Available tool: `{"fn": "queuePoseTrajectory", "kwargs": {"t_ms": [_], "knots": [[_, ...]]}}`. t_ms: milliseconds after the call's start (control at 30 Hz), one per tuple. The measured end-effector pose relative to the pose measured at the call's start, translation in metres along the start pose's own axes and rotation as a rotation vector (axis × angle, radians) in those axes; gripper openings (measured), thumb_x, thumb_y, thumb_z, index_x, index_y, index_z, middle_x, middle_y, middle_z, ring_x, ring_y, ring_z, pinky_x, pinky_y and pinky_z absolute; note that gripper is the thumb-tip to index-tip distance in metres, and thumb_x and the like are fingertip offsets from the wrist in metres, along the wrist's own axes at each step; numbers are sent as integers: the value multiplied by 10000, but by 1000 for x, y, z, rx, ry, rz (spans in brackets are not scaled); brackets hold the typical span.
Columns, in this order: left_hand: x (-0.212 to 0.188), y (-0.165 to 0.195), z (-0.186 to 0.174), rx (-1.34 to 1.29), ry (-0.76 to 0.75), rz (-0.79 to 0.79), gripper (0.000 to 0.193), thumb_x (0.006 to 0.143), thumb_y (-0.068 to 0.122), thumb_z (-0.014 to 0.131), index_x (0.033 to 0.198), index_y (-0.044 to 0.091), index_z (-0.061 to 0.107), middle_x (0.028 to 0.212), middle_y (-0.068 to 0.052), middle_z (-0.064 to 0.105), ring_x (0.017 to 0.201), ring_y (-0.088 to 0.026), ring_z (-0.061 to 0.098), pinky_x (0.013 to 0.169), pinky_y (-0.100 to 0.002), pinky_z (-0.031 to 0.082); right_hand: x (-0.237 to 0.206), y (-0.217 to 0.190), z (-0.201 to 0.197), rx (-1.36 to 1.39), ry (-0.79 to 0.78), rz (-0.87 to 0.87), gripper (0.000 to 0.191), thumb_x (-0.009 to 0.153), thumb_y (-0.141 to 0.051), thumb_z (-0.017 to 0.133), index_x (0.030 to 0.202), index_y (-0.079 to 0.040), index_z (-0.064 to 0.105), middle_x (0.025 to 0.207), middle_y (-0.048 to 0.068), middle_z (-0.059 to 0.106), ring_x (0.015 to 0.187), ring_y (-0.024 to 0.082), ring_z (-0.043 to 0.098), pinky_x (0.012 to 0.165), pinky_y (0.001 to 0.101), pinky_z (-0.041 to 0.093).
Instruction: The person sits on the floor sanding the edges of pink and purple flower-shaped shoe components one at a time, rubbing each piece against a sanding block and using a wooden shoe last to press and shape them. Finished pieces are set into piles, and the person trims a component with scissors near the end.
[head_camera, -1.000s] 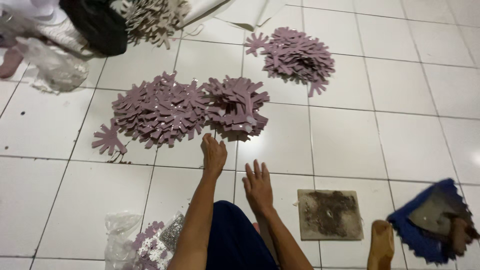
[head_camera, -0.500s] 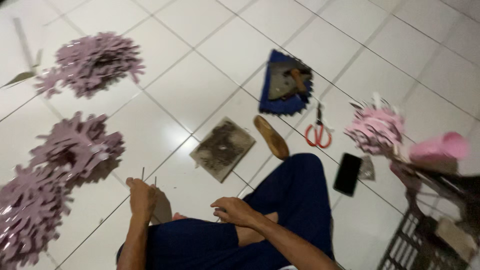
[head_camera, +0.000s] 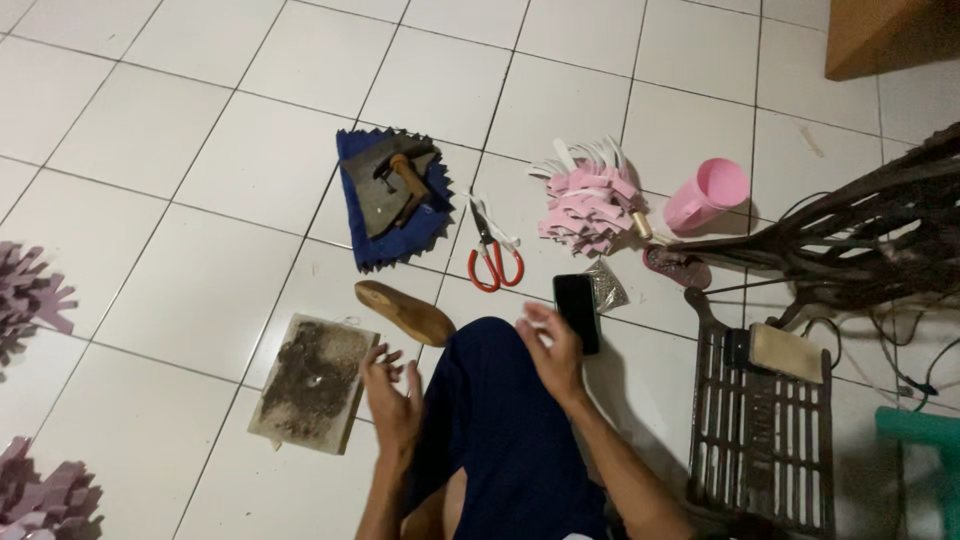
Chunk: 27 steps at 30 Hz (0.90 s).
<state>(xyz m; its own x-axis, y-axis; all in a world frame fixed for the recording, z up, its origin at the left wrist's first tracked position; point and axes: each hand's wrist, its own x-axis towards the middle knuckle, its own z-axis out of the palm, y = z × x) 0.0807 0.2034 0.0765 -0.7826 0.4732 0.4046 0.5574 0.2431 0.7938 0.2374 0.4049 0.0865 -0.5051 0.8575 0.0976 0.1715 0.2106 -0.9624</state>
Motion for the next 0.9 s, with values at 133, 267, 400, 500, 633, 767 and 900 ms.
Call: {"fn": "queuePoseTrajectory", "kwargs": {"t_ms": [133, 267, 400, 500, 633, 767, 900], "knots": [[-1, 51, 67, -104, -173, -42, 277, 908, 96, 723, 964, -61, 501, 1208, -260, 585, 950, -395, 607, 827, -422, 521, 99, 14, -34, -378, 329, -201, 609, 866, -322, 844, 1346, -49, 589, 1282, 135, 642, 1208, 290, 612, 1038, 437, 500], [-7, 61, 85, 96, -165, -23, 247, 940, 149, 698, 863, -26, 541, 1254, -287, 601, 1003, -433, 628, 847, -469, 519, 188, 18, -44, -949, 197, -158, 1017, 629, -434, 975, 1474, -129, 499, 1487, 258, 424, 1356, 509, 419, 1052, 645, 406], [-7, 49, 80, 75, -134, -46, 224, 966, 138, 670, 911, -46, 553, 1258, -277, 606, 1022, -423, 632, 865, -460, 523, 214, 33, -48, -1115, 53, 10, 1070, 591, -339, 983, 1517, -218, 461, 1566, 304, 340, 1326, 536, 383, 971, 680, 412], [-7, 45, 77, 82, -109, -42, 223, 951, 143, 675, 942, -54, 571, 1228, -254, 619, 974, -405, 632, 842, -456, 522, 220, 48, -65, -1029, -5, -99, 878, 678, -362, 946, 1448, -175, 567, 1426, 221, 521, 1342, 412, 501, 1084, 538, 483], [-7, 48, 73, 37, -96, -82, 226, 934, 162, 685, 954, -42, 590, 1179, -222, 639, 940, -387, 635, 816, -452, 519, 227, 66, -93, -428, 166, -7, 683, 774, -241, 844, 1403, -87, 626, 1387, 146, 632, 1275, 316, 613, 1068, 509, 516], [3, 54, 63, -74, -163, -266, 355, 930, 207, 711, 1122, -55, 570, 1136, -217, 624, 951, -327, 635, 847, -412, 517, 209, 65, -97, 346, 285, -49, 582, 841, -169, 776, 1371, -15, 592, 1308, 148, 648, 1164, 292, 645, 1049, 513, 545], [11, 58, 42, -380, -63, -544, 422, 917, 250, 720, 1216, 0, 559, 1113, -146, 647, 1044, -227, 642, 927, -355, 500, 143, 54, -63, 1368, 33, 198, 525, 901, -365, 709, 1328, -83, 591, 1291, 95, 667, 1112, 310, 695, 967, 500, 554]]}}
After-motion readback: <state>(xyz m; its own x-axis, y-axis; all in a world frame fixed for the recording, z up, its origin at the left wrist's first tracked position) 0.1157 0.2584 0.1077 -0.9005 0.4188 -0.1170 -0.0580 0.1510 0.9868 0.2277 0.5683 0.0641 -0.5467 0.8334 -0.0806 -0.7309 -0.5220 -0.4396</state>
